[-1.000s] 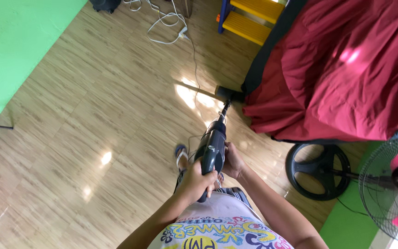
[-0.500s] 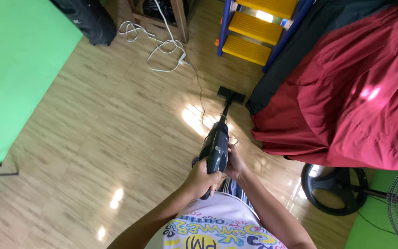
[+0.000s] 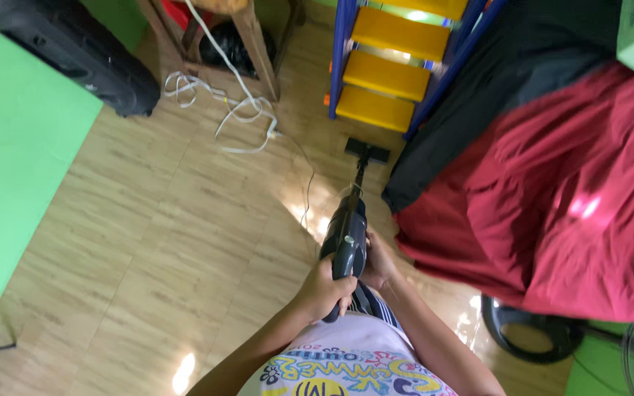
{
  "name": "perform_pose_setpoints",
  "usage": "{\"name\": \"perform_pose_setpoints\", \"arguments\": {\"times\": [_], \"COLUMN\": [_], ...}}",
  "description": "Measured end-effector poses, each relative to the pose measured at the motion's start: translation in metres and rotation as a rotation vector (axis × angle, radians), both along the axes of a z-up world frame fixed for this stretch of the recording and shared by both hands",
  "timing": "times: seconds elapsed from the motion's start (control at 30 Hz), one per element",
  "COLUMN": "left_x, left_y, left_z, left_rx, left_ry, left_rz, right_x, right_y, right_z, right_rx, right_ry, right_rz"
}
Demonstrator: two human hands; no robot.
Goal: The person vacuums a tiled floor in a cluttered room using a handheld stick vacuum. They move around various items, including a red covered object, a blue and yellow step ladder, and a standing fan, which they temporarily reposition to clean underneath.
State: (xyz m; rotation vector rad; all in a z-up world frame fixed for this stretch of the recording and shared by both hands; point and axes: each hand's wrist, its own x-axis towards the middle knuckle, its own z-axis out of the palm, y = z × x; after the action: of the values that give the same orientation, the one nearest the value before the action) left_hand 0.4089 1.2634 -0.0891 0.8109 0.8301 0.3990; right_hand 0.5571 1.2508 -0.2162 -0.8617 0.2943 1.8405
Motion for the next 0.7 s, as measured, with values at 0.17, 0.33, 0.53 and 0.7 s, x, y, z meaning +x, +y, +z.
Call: {"name": "perform_pose_setpoints", "arguments": {"times": [0.17, 0.33, 0.53, 0.7], "left_x": [0.045, 0.08, 0.085, 0.075], "left_y": [0.053, 0.101, 0.151, 0.195], "left_z": [-0.012, -0.024, -0.007, -0.006], "left_rx": [-0.034, -0.064, -0.13, -0.154], "left_ry": [0.013, -0.054, 0.023, -0.026], "left_rz": [0.004, 0.006, -0.07, -0.148], "right_x": [0.046, 0.077, 0.083, 0.071], "right_y": [0.056, 0.104, 0.14, 0.171], "right_z": [-0.004, -0.009, -0.009, -0.016], "right_rx": [-0.026, -0.027, -0.087, -0.063], "right_ry": [-0.023, -0.038, -0.015, 0.032], "right_rz": [0.012, -0.002, -0.069, -0.154]}}
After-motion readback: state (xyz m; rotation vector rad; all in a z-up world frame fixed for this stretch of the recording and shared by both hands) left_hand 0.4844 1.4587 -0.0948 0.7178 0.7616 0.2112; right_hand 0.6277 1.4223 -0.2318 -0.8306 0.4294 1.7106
